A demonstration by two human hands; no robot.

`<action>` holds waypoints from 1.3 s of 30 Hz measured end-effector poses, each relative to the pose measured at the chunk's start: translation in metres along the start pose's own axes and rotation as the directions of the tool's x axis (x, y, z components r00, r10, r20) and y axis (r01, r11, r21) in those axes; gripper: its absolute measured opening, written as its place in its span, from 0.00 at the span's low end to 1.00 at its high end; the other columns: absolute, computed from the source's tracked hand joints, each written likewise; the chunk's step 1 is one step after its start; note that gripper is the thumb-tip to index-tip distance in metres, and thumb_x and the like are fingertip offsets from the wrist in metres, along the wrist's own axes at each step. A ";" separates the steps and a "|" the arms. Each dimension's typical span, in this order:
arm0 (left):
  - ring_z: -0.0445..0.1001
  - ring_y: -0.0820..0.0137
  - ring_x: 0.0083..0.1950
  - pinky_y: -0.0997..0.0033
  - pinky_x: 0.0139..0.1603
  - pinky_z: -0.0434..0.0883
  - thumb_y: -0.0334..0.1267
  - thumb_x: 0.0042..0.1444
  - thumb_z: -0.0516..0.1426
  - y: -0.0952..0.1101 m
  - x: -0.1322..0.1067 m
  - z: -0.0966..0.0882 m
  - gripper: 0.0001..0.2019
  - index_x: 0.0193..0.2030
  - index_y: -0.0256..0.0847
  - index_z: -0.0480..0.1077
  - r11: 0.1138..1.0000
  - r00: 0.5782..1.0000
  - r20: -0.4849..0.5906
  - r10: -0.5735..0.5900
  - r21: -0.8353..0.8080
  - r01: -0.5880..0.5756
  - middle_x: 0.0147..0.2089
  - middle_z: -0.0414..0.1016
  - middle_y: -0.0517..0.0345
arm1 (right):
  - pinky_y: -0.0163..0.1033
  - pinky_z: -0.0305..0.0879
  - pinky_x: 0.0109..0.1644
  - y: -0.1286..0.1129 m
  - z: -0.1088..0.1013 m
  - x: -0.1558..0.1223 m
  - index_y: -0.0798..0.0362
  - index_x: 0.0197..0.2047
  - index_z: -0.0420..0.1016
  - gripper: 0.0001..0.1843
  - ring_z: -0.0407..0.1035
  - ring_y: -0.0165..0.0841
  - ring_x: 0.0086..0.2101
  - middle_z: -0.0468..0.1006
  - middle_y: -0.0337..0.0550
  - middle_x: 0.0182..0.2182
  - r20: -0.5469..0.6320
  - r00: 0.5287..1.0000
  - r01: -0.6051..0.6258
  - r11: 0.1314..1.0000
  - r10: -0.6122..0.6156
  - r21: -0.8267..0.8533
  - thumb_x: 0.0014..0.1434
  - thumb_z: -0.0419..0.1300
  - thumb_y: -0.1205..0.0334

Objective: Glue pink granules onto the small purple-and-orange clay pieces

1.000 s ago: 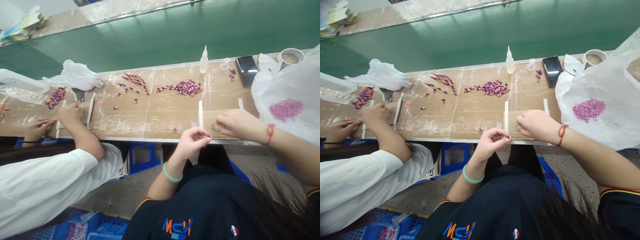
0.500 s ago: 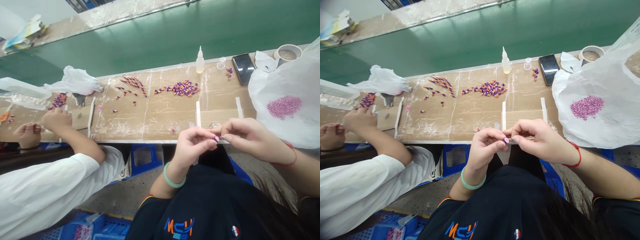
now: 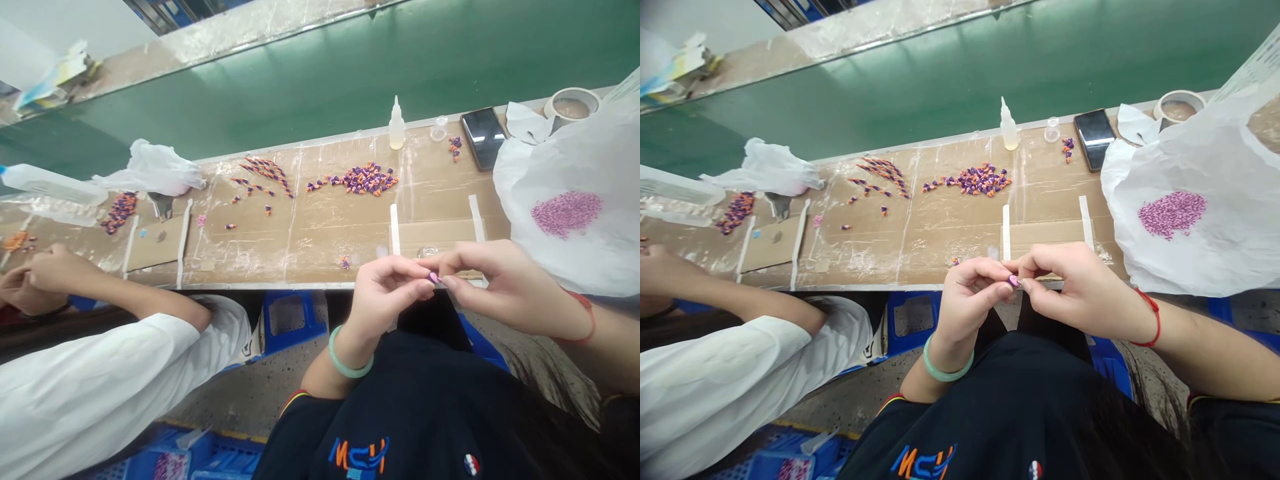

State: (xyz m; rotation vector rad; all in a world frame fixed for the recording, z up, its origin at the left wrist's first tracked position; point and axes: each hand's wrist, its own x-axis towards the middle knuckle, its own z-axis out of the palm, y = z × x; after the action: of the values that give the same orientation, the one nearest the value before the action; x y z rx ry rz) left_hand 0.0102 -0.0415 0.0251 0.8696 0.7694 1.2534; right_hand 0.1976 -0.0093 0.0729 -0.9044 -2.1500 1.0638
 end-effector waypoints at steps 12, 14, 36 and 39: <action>0.77 0.77 0.24 0.80 0.26 0.76 0.34 0.50 0.72 -0.005 -0.002 0.001 0.07 0.31 0.38 0.79 1.000 0.999 -0.036 0.002 -0.026 -0.003 0.30 0.83 0.57 | 0.30 0.68 0.36 0.001 0.008 -0.005 0.52 0.34 0.73 0.08 0.78 0.28 0.35 0.82 0.38 0.34 -0.029 0.994 0.095 0.982 -0.101 -0.165 0.64 0.56 0.70; 0.77 0.77 0.24 0.80 0.26 0.76 0.36 0.49 0.72 -0.005 -0.001 0.002 0.08 0.30 0.38 0.79 1.000 0.999 -0.039 -0.009 -0.017 0.009 0.29 0.83 0.57 | 0.30 0.67 0.36 0.001 0.008 -0.005 0.52 0.34 0.73 0.08 0.78 0.28 0.34 0.81 0.37 0.31 -0.034 0.994 0.097 0.980 -0.105 -0.174 0.64 0.55 0.70; 0.76 0.75 0.25 0.76 0.29 0.77 0.43 0.46 0.73 -0.023 0.007 -0.005 0.15 0.32 0.36 0.77 0.983 0.974 -0.149 -0.169 0.044 0.177 0.29 0.81 0.57 | 0.33 0.66 0.33 0.022 0.022 -0.005 0.53 0.33 0.74 0.11 0.75 0.28 0.29 0.81 0.39 0.30 -0.077 0.996 0.020 0.976 -0.038 -0.218 0.65 0.54 0.70; 0.76 0.74 0.26 0.75 0.30 0.76 0.44 0.50 0.71 -0.019 0.011 -0.009 0.14 0.34 0.36 0.77 0.972 0.976 -0.092 -0.197 0.112 0.207 0.28 0.80 0.57 | 0.34 0.69 0.35 0.025 0.014 -0.007 0.53 0.39 0.76 0.08 0.78 0.30 0.33 0.83 0.41 0.35 -0.066 0.998 -0.012 0.978 -0.001 -0.208 0.66 0.55 0.66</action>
State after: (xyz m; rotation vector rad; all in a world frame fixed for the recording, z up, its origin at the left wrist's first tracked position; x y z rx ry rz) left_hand 0.0130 -0.0309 0.0039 0.8192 0.9816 1.0741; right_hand 0.1990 -0.0094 0.0433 -1.0260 -2.2342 0.8094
